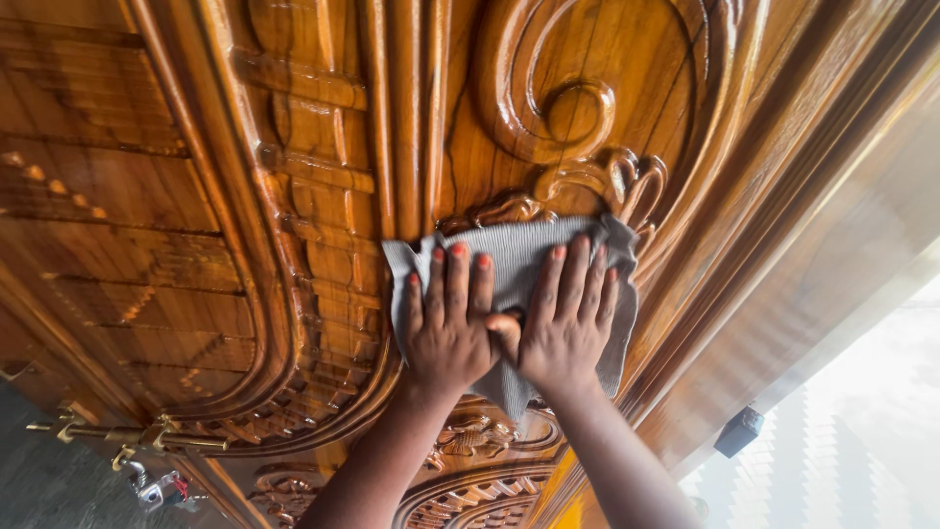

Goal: The person wipes the surface of a large, ornately carved wooden door using a gray cloth. They systematically clean the flat panels and the recessed carved details, moving the cloth back and forth across the door's surface.

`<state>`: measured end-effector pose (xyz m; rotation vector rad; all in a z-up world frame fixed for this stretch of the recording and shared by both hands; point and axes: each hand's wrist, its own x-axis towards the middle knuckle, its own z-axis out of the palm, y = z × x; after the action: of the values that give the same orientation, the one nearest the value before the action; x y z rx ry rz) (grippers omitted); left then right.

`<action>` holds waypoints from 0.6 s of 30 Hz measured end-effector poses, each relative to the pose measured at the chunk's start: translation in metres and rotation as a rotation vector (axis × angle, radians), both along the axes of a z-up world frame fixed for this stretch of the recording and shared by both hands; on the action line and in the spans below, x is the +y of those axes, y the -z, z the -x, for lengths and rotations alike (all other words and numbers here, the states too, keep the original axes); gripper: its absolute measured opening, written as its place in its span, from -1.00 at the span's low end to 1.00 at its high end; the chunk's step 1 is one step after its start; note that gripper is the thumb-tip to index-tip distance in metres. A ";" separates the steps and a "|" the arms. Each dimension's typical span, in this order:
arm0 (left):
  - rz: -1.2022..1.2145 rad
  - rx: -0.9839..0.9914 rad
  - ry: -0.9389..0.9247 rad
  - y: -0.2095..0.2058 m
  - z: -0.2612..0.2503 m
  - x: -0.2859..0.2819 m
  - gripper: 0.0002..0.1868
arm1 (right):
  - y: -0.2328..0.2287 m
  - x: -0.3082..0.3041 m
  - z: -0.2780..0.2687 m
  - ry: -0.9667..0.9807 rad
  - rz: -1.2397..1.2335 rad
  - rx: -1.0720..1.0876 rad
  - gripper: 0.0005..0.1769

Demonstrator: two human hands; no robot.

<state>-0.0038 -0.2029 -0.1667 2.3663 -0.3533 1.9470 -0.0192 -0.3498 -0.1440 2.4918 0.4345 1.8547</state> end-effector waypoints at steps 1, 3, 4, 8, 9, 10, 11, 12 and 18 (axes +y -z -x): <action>-0.006 0.005 0.000 0.012 0.000 0.000 -0.30 | 0.013 0.001 0.001 -0.001 0.003 0.007 0.10; -0.015 -0.004 0.002 0.037 -0.001 0.002 -0.30 | 0.040 0.003 0.001 -0.001 0.015 0.005 0.09; -0.018 -0.019 0.004 0.050 -0.001 0.005 -0.29 | 0.054 0.005 0.000 -0.002 0.025 -0.003 0.08; -0.022 0.036 0.008 0.105 0.000 0.012 -0.28 | 0.109 0.007 -0.006 0.023 0.036 0.017 0.12; -0.025 0.067 0.011 0.121 0.001 0.013 -0.29 | 0.124 0.007 -0.006 0.008 0.042 0.029 0.11; -0.030 0.093 0.014 0.136 0.001 0.016 -0.31 | 0.139 0.008 -0.006 -0.007 0.047 0.036 0.10; -0.035 0.119 0.016 0.152 0.000 0.019 -0.32 | 0.154 0.009 -0.007 -0.022 0.051 0.043 0.10; -0.050 0.122 0.018 0.168 0.000 0.023 -0.31 | 0.169 0.011 -0.007 -0.011 0.077 0.036 0.11; -0.103 0.266 0.053 0.244 0.015 0.054 -0.28 | 0.234 0.018 0.010 -0.015 0.100 0.451 0.11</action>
<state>-0.0188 -0.1491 -0.4109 2.6073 -0.5032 1.6007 -0.0290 -0.3317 -0.3776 2.8297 0.5338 1.2238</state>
